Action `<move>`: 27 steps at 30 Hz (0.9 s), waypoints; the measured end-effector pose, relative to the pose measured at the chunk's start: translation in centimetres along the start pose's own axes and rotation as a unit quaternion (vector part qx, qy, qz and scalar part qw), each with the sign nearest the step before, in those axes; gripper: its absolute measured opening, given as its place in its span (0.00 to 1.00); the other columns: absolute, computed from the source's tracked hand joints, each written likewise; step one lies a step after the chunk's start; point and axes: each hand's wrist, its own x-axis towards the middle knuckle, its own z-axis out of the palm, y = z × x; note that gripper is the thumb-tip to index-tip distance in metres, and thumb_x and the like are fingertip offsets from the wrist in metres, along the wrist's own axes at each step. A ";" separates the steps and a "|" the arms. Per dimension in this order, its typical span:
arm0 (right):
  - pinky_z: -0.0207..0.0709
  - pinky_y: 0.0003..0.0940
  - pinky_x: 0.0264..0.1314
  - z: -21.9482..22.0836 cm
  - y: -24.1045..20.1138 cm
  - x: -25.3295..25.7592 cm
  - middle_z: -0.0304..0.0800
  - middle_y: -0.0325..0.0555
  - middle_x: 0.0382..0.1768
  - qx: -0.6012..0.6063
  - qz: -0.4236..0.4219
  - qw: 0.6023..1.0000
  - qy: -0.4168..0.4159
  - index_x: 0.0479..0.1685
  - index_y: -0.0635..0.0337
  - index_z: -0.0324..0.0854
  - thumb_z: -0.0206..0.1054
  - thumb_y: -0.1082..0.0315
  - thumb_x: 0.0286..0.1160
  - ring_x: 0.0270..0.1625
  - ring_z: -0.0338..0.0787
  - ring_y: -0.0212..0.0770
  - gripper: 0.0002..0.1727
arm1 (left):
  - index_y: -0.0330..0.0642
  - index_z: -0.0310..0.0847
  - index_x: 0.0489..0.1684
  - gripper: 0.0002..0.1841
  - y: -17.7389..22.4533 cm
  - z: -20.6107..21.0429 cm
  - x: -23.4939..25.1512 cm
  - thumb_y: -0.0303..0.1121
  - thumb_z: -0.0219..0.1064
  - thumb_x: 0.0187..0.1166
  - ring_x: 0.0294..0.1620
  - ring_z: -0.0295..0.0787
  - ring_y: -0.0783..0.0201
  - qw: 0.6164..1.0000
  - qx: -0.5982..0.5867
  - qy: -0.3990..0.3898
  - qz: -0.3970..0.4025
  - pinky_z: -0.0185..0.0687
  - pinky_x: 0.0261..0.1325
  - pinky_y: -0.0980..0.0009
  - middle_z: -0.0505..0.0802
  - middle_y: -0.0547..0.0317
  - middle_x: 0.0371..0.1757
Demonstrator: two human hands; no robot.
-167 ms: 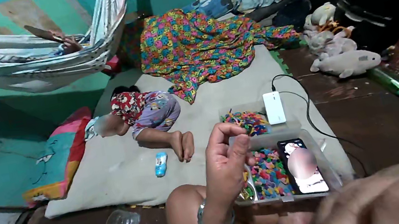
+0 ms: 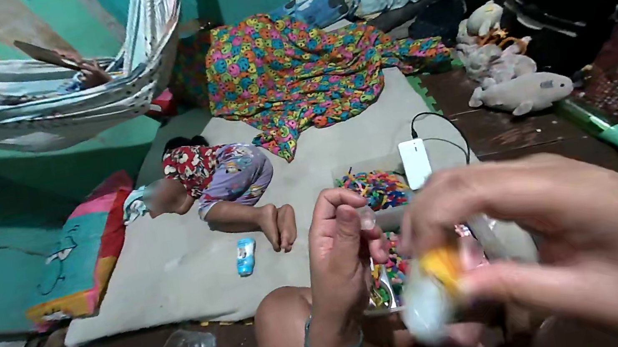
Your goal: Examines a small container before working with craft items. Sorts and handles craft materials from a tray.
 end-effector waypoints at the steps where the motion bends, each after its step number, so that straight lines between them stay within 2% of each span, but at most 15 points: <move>1: 0.82 0.14 0.54 -0.1 1.2 -0.1 0.90 0.35 0.48 -0.047 0.026 0.999 0.010 0.53 0.59 0.84 0.67 0.60 0.81 0.51 0.86 0.19 0.13 | 0.49 0.79 0.48 0.13 0.1 0.1 -0.1 0.47 0.63 0.84 0.27 0.84 0.79 1.000 -0.016 0.008 -0.005 0.83 0.32 0.83 0.88 0.68 0.35; 4: 0.81 0.11 0.45 -0.7 3.3 -0.2 0.89 0.27 0.42 -0.133 0.098 0.986 0.017 0.50 0.52 0.85 0.70 0.55 0.76 0.43 0.85 0.15 0.12 | 0.50 0.79 0.43 0.14 0.4 0.4 -0.1 0.51 0.63 0.83 0.24 0.81 0.78 0.999 -0.046 0.013 -0.004 0.80 0.26 0.84 0.85 0.67 0.34; 8: 0.80 0.12 0.37 -0.7 3.9 -0.2 0.85 0.25 0.38 -0.234 0.086 0.968 0.027 0.47 0.47 0.85 0.69 0.55 0.72 0.39 0.84 0.15 0.11 | 0.51 0.77 0.42 0.12 0.3 0.6 0.0 0.48 0.63 0.83 0.22 0.79 0.79 1.000 -0.003 0.024 0.014 0.79 0.25 0.84 0.84 0.69 0.33; 9: 0.80 0.15 0.38 -0.6 3.8 -0.1 0.85 0.27 0.39 -0.281 0.057 0.958 0.029 0.47 0.48 0.85 0.68 0.57 0.73 0.40 0.85 0.19 0.10 | 0.52 0.76 0.42 0.11 0.3 0.5 0.1 0.47 0.63 0.84 0.22 0.77 0.81 0.999 0.033 0.025 0.019 0.78 0.25 0.85 0.83 0.69 0.33; 12: 0.79 0.31 0.43 -0.2 3.8 0.1 0.85 0.48 0.48 -0.383 -0.077 0.920 0.027 0.46 0.55 0.86 0.62 0.69 0.79 0.48 0.85 0.41 0.07 | 0.54 0.76 0.45 0.07 0.3 0.3 0.3 0.44 0.64 0.86 0.22 0.72 0.84 0.981 0.184 0.040 0.038 0.71 0.25 0.87 0.84 0.73 0.37; 13: 0.77 0.32 0.40 0.0 3.9 0.1 0.84 0.52 0.47 -0.403 -0.116 0.908 0.024 0.47 0.57 0.84 0.61 0.72 0.81 0.45 0.83 0.45 0.07 | 0.54 0.76 0.46 0.07 0.4 0.3 0.4 0.43 0.64 0.86 0.22 0.72 0.84 0.976 0.209 0.042 0.042 0.71 0.26 0.87 0.84 0.73 0.37; 15: 0.73 0.31 0.35 0.3 4.2 0.1 0.81 0.50 0.40 -0.411 -0.137 0.901 0.020 0.49 0.58 0.83 0.59 0.71 0.84 0.40 0.81 0.43 0.07 | 0.54 0.75 0.49 0.06 0.8 0.2 0.5 0.42 0.62 0.87 0.23 0.74 0.83 0.976 0.210 0.028 0.042 0.73 0.28 0.86 0.84 0.71 0.36; 17: 0.74 0.24 0.31 0.6 4.5 0.1 0.79 0.39 0.32 -0.352 -0.061 0.934 0.028 0.45 0.59 0.85 0.57 0.63 0.88 0.33 0.81 0.32 0.13 | 0.55 0.75 0.52 0.06 1.1 0.1 0.6 0.42 0.63 0.86 0.29 0.81 0.81 0.979 0.199 0.006 0.050 0.80 0.34 0.84 0.86 0.71 0.36; 19: 0.72 0.13 0.26 0.9 4.8 0.2 0.78 0.28 0.26 -0.216 0.077 0.972 0.044 0.41 0.54 0.82 0.53 0.58 0.91 0.27 0.78 0.18 0.15 | 0.56 0.76 0.54 0.06 1.1 0.1 0.5 0.40 0.64 0.86 0.34 0.85 0.79 0.975 0.211 -0.018 0.065 0.85 0.40 0.82 0.87 0.71 0.41; 20: 0.72 0.12 0.25 0.9 4.7 0.2 0.78 0.27 0.27 -0.139 0.137 0.980 0.047 0.43 0.52 0.80 0.55 0.56 0.90 0.25 0.77 0.17 0.13 | 0.56 0.77 0.55 0.07 1.0 0.1 0.5 0.38 0.65 0.86 0.36 0.85 0.79 0.974 0.215 -0.021 0.069 0.85 0.42 0.81 0.86 0.71 0.42; 21: 0.77 0.13 0.28 0.8 4.6 0.1 0.80 0.29 0.34 -0.074 0.180 0.980 0.039 0.48 0.51 0.78 0.61 0.56 0.85 0.29 0.80 0.18 0.10 | 0.56 0.79 0.55 0.07 1.0 0.1 0.5 0.35 0.66 0.85 0.36 0.84 0.79 0.973 0.217 -0.015 0.070 0.86 0.42 0.81 0.86 0.71 0.43; 23: 0.84 0.17 0.31 0.5 4.5 0.1 0.82 0.33 0.45 0.018 0.218 0.975 0.027 0.51 0.51 0.74 0.70 0.64 0.74 0.35 0.85 0.22 0.12 | 0.56 0.81 0.55 0.09 1.0 -0.1 0.6 0.32 0.68 0.82 0.37 0.86 0.77 0.978 0.201 -0.001 0.061 0.88 0.43 0.79 0.87 0.69 0.45; 24: 0.84 0.18 0.30 0.4 4.5 0.1 0.84 0.33 0.42 0.058 0.230 0.971 0.027 0.50 0.51 0.74 0.69 0.68 0.75 0.33 0.85 0.23 0.11 | 0.55 0.82 0.55 0.10 1.1 -0.3 0.6 0.31 0.69 0.81 0.38 0.86 0.76 0.981 0.188 -0.001 0.058 0.88 0.43 0.79 0.87 0.69 0.47; 26: 0.79 0.19 0.25 0.1 4.3 0.4 0.85 0.37 0.33 0.164 0.288 0.943 0.021 0.50 0.53 0.74 0.57 0.65 0.89 0.25 0.83 0.26 0.04 | 0.53 0.83 0.54 0.10 1.1 -0.5 0.8 0.30 0.70 0.80 0.39 0.87 0.75 0.984 0.167 -0.010 0.064 0.88 0.42 0.79 0.88 0.68 0.50; 27: 0.77 0.18 0.23 0.0 4.2 0.5 0.86 0.39 0.31 0.198 0.316 0.927 0.023 0.50 0.54 0.75 0.51 0.60 0.93 0.23 0.82 0.27 0.10 | 0.52 0.84 0.54 0.10 1.1 -0.5 0.8 0.29 0.71 0.80 0.39 0.87 0.75 0.983 0.167 -0.014 0.070 0.89 0.42 0.78 0.88 0.67 0.51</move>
